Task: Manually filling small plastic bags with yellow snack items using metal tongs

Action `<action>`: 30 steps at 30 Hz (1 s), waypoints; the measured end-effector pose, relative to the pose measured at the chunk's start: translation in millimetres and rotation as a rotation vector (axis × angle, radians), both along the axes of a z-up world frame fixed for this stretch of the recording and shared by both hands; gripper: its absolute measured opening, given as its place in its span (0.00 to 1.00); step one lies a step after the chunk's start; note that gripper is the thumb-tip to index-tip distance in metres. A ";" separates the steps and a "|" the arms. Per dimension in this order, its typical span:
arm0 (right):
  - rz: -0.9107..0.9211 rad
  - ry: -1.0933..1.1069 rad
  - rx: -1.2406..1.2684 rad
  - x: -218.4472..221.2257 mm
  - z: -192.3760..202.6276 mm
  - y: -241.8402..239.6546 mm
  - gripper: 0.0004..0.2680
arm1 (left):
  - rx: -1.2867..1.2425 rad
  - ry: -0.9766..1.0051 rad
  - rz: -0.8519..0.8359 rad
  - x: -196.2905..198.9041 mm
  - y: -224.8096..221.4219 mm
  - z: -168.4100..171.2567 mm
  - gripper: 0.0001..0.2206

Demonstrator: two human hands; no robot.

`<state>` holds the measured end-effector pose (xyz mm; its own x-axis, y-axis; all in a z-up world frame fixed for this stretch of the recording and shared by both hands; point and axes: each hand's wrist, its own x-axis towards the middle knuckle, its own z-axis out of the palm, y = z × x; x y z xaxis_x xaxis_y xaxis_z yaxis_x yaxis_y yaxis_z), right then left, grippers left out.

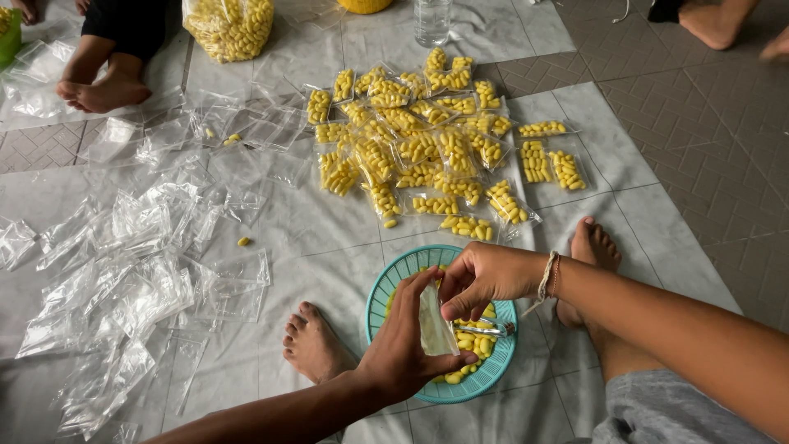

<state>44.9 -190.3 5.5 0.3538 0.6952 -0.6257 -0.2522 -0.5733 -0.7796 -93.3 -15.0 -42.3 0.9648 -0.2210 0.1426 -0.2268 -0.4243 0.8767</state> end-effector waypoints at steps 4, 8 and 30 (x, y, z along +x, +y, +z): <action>0.009 -0.006 0.008 2.6 -1.4 -2.2 0.13 | 0.013 -0.005 -0.008 -0.5 1.3 -2.1 0.50; 0.005 -0.013 -0.003 3.3 2.2 -3.1 0.13 | 0.040 -0.012 0.000 -0.8 0.5 -1.7 0.50; 0.213 -0.473 -0.221 -11.1 8.0 12.6 0.06 | 0.226 -0.107 0.047 2.4 1.3 3.2 0.22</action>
<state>33.8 -177.8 13.6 0.4978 0.6523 -0.5715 0.2348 -0.7357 -0.6353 -90.9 -13.6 -39.1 0.9569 -0.2138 0.1965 -0.2883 -0.6188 0.7307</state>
